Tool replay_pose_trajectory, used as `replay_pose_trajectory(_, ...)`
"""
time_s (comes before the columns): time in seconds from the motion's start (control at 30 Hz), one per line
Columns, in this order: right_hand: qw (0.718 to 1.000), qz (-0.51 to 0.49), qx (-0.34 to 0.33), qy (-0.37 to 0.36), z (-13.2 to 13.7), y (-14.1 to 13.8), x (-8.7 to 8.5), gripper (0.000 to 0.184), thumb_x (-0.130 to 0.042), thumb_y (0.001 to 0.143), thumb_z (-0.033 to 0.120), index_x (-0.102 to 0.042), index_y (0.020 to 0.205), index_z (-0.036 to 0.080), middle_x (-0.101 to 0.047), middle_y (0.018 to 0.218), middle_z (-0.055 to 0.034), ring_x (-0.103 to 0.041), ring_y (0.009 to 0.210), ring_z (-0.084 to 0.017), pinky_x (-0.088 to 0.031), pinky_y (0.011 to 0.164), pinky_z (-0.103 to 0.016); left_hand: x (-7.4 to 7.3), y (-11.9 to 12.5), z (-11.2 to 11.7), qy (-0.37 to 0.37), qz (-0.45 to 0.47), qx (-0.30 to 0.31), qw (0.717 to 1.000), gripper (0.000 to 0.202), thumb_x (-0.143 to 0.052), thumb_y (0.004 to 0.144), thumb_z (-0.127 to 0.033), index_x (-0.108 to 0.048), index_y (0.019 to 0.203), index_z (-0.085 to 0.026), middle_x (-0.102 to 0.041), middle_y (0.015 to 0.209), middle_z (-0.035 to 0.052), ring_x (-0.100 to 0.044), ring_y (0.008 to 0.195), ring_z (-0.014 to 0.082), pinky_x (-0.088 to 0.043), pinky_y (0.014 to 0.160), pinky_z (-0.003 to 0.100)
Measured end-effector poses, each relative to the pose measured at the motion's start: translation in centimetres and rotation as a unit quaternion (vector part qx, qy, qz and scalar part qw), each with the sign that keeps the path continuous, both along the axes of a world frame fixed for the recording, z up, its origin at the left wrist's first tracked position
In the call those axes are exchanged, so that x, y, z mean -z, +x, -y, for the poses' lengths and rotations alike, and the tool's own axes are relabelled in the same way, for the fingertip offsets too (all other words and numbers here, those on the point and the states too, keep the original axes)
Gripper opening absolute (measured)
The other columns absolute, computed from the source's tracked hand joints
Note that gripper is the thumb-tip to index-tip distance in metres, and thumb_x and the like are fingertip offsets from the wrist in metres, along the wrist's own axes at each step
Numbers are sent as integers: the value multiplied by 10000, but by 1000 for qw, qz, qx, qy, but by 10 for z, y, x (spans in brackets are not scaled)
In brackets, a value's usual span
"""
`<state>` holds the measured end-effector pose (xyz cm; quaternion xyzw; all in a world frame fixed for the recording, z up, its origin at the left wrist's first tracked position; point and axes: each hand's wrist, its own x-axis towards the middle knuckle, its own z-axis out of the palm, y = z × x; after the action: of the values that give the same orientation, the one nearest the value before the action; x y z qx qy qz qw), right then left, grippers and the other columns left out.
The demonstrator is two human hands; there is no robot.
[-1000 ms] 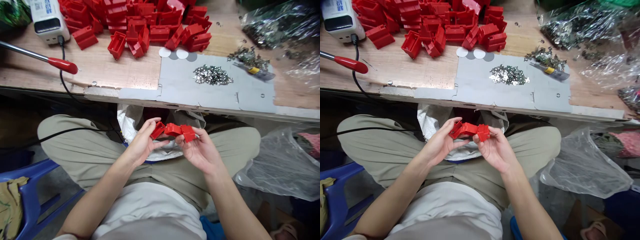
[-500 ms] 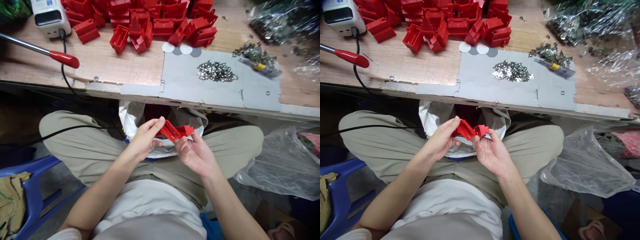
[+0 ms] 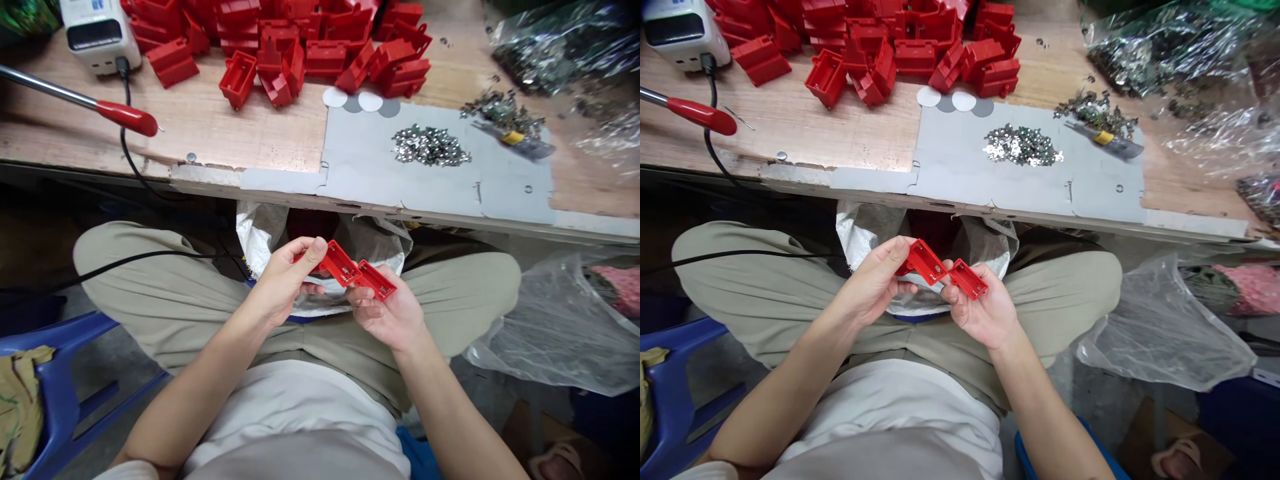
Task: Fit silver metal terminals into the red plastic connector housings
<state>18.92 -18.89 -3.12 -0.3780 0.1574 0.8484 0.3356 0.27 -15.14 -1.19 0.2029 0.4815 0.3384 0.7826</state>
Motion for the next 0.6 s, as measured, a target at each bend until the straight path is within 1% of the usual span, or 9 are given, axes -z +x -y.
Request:
replay_pose_trajectory(0.17,992,82,-40,88,3,-1,-2,356,-326,910,385,-634,898,208,-646,962,-60,-504,604,-84,-366,422,-123,3,-2,0,-7,21,-8,1000,441,-736,720,-606,-676,879,-199,-639,838,18,-598,737,120,-538,486,162)
replay_pose_trajectory(0.27,981,125,-69,129,3,-2,-3,345,-326,898,386,-626,946,223,-637,998,-68,-490,607,-99,-345,413,-138,3,-3,-1,-18,35,-7,999,450,-722,725,-622,-683,876,-200,-654,824,22,-615,723,124,-534,481,161)
replay_pose_trajectory(0.33,980,130,-75,129,3,-3,-5,326,-331,887,379,-611,968,233,-622,945,-59,-488,604,-106,-345,416,-145,2,-3,-1,-29,46,-4,999,470,-710,723,-641,-688,874,-197,-655,798,24,-622,704,126,-534,477,163)
replay_pose_trajectory(0.43,984,114,-66,119,2,-4,-8,290,-348,875,378,-585,966,239,-592,888,-42,-494,605,-112,-355,429,-155,2,-4,-1,-49,54,-5,997,537,-699,682,-692,-696,859,-185,-651,768,26,-614,660,122,-541,473,173)
replay_pose_trajectory(0.53,980,125,-78,133,2,-6,-11,264,-361,863,393,-556,958,243,-590,927,-45,-498,625,-123,-362,441,-170,3,-5,-1,-67,59,-12,996,588,-700,637,-720,-698,851,-172,-660,779,38,-624,671,133,-552,479,186)
replay_pose_trajectory(0.6,978,133,-80,142,2,-6,-12,248,-373,856,410,-534,934,239,-601,993,-58,-495,643,-133,-363,447,-181,3,-5,-2,-74,72,-21,994,591,-689,650,-720,-692,848,-163,-667,802,49,-642,718,152,-577,521,211)
